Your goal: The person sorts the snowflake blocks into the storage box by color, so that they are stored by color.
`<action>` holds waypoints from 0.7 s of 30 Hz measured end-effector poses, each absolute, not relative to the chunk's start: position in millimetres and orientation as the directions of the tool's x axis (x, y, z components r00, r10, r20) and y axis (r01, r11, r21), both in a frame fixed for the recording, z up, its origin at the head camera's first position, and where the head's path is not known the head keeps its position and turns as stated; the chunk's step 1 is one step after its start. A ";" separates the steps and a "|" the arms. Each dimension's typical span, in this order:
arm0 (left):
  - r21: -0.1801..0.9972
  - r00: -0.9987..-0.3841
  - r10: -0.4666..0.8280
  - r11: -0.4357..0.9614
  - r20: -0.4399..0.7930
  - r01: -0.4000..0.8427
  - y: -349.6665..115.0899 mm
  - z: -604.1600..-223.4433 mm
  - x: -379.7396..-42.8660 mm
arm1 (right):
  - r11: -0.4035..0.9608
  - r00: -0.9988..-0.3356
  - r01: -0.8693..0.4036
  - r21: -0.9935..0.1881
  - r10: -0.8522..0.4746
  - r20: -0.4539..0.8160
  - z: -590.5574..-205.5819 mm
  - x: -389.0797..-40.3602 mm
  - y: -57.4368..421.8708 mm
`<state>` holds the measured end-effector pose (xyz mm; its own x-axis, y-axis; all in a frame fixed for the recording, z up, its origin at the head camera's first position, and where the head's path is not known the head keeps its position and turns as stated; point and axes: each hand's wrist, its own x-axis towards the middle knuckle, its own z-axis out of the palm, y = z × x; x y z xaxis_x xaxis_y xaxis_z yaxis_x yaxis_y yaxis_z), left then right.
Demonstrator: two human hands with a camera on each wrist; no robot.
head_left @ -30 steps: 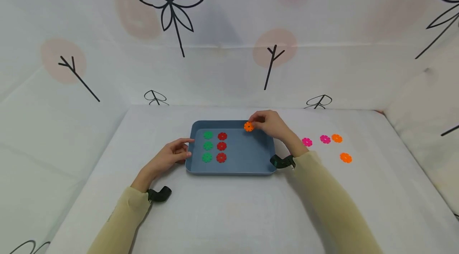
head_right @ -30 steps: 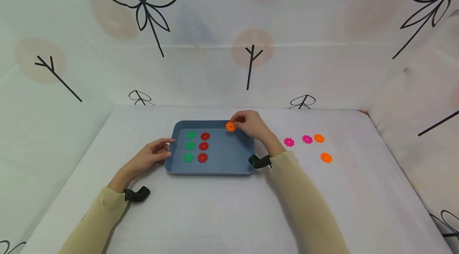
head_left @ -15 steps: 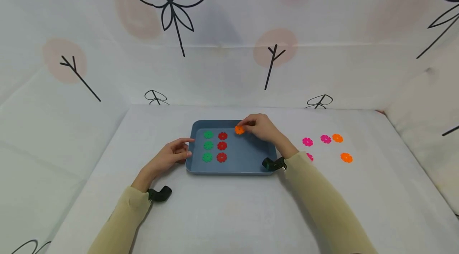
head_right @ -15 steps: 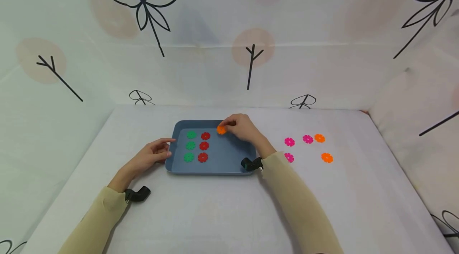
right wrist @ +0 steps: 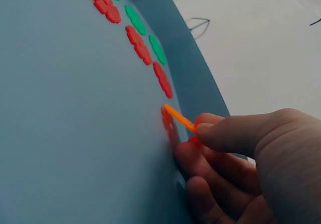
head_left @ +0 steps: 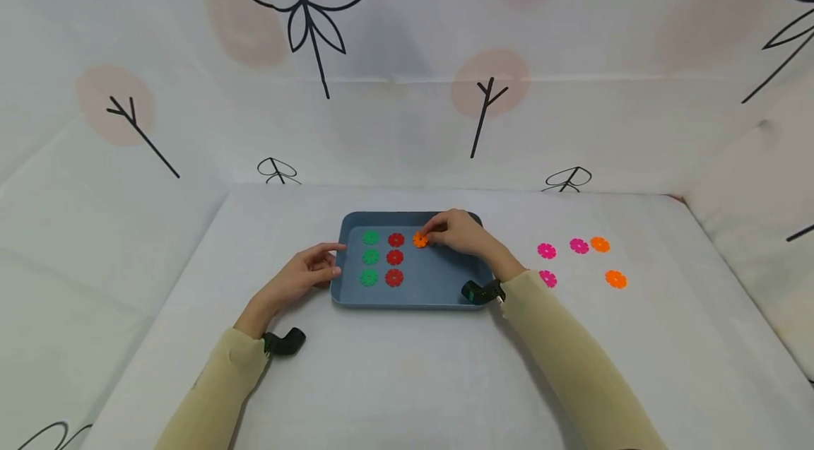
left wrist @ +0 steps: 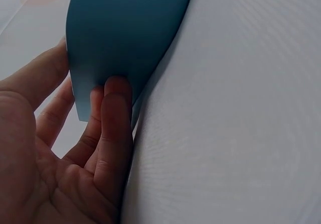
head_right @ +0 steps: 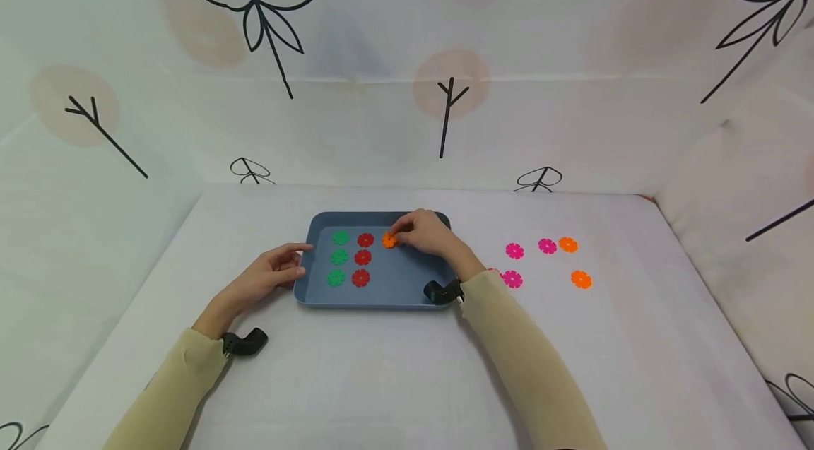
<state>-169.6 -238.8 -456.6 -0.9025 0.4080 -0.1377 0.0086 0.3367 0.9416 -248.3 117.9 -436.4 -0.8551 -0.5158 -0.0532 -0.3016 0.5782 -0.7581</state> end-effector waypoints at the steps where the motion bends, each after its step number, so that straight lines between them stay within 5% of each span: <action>1: 0.942 -0.902 0.409 0.336 -0.136 0.011 -238.9 -456.7 -169.7 | 0.579 -0.852 -0.305 -0.756 -0.521 -0.055 -436.6 -248.3 117.7; 21: 0.950 -0.899 0.409 0.312 -0.156 -0.022 -239.4 -455.8 -168.5 | 0.602 -0.846 -0.351 -0.717 -0.533 -0.034 -441.7 -249.1 115.7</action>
<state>-168.5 -239.4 -455.8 -0.8993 0.4087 -0.1556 -0.0225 0.3122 0.9497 -249.1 115.7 -441.7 -0.8457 -0.5325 -0.0338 -0.3506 0.6023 -0.7171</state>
